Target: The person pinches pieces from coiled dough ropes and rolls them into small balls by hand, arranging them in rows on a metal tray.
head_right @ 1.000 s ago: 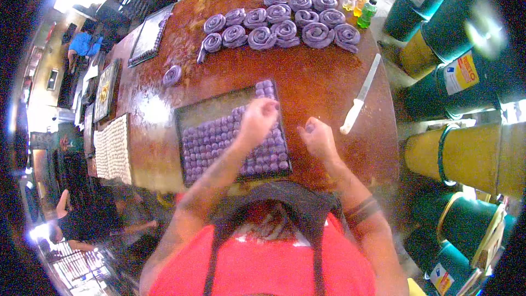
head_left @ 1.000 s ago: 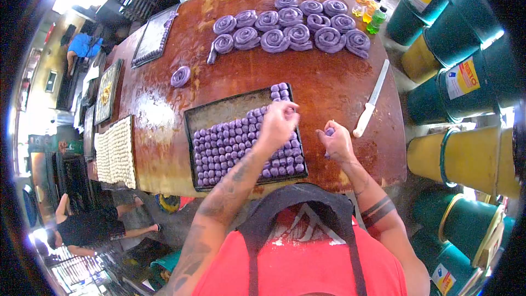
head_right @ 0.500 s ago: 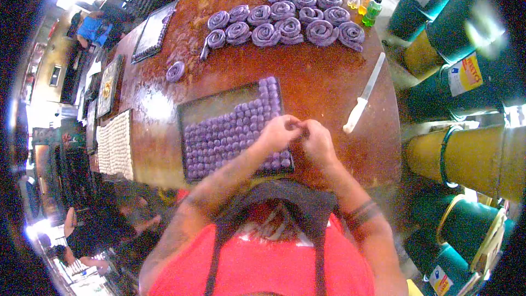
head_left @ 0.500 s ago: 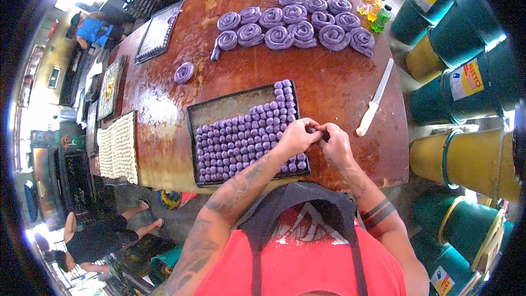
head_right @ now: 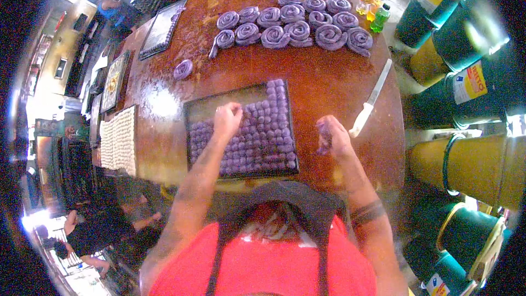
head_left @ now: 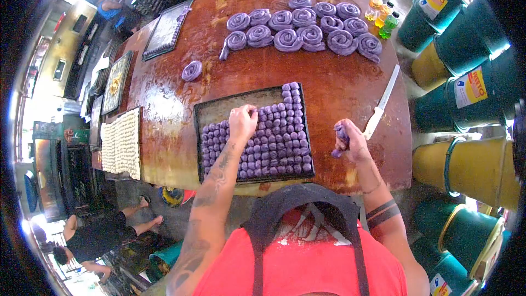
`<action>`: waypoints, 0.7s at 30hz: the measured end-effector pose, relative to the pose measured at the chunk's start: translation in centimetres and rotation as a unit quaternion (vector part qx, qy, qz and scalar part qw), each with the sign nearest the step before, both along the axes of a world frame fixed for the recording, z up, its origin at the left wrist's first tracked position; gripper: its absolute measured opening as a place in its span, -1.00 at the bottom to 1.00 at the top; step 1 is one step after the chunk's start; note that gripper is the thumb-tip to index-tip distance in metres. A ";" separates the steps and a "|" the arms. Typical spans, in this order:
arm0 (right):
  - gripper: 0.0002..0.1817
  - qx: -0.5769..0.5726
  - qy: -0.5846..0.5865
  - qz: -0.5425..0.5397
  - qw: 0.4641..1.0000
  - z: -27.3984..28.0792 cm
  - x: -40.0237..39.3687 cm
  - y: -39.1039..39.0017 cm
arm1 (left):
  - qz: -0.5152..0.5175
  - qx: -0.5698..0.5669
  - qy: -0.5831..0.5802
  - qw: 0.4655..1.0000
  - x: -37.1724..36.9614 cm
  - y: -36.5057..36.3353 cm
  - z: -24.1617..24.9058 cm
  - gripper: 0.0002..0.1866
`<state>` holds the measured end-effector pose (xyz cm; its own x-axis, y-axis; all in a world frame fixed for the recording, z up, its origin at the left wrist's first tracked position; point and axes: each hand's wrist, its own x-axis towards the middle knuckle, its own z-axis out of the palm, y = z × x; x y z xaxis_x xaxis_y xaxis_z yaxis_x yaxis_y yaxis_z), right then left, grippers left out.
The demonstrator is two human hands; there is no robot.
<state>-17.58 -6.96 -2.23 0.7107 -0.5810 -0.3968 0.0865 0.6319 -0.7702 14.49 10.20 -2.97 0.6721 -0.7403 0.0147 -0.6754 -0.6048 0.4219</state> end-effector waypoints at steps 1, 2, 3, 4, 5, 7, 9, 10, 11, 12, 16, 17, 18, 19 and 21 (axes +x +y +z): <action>-0.75 0.008 -0.012 -0.005 1.000 0.6 -0.3 -0.1 | -0.002 -0.009 -0.032 0.999 -0.4 0.1 0.0 -0.73; -0.76 0.017 -0.023 -0.011 1.000 1.3 -0.6 -0.1 | -0.006 -0.018 -0.064 0.998 -0.8 0.1 -0.1 -0.68; -0.79 -0.056 0.021 -0.002 0.998 1.8 -0.3 0.1 | -0.011 -0.028 -0.097 0.995 -1.1 -0.1 -0.1 -0.62; -0.80 -0.126 0.066 0.009 0.990 2.2 0.1 0.6 | -0.015 -0.037 -0.129 0.991 -1.6 -0.2 0.4 -0.56; -0.79 -0.195 0.109 0.020 0.974 2.5 0.5 1.0 | -0.016 -0.073 -0.079 0.994 -2.4 -0.8 0.7 -0.52; -0.75 -0.276 0.201 0.022 0.939 1.4 1.1 1.2 | -0.079 -0.175 -0.054 0.980 -5.8 -2.9 2.3 -0.59; -0.70 -0.363 0.304 0.031 0.880 1.5 1.8 1.4 | -0.168 -0.237 0.060 0.955 -9.9 -4.8 4.6 -0.66; -0.72 -0.371 0.308 0.035 0.875 1.5 1.9 1.5 | -0.225 -0.259 0.090 0.935 -11.8 -5.6 6.4 -0.69; -0.75 -0.379 0.312 0.040 0.870 1.4 2.0 1.6 | -0.257 -0.262 0.137 0.920 -13.5 -6.2 7.0 -0.70; -0.77 -0.387 0.315 0.045 0.865 1.1 2.0 1.8 | -0.319 -0.241 0.150 0.904 -14.1 -6.8 6.9 -0.70; -0.86 -0.390 0.115 0.023 0.913 1.3 1.6 2.7 | -0.345 -0.233 0.216 0.883 -15.7 -7.0 6.9 -0.77; -0.84 -0.443 0.185 0.029 0.877 -2.4 1.7 2.1 | -0.345 -0.228 0.217 0.884 -15.6 -7.0 6.5 -0.78; -0.82 -0.451 0.200 0.019 0.870 -0.7 1.8 2.3 | -0.296 -0.208 0.234 0.902 -15.5 -6.8 6.3 -0.79; -0.80 -0.458 0.215 0.009 0.862 2.8 2.0 2.8 | -0.246 -0.187 0.250 0.918 -15.4 -6.4 6.2 -0.80; -0.75 -0.423 0.194 -0.062 0.883 3.9 2.2 3.4 | -0.151 -0.172 0.306 0.924 -15.3 -6.0 5.4 -0.81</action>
<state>-15.41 -3.58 1.71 0.5270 -0.8497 0.0169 -0.2595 -0.1799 -0.9488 -0.85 4.22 2.48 0.3967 -0.9174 -0.0310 -0.3618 -0.1874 0.9132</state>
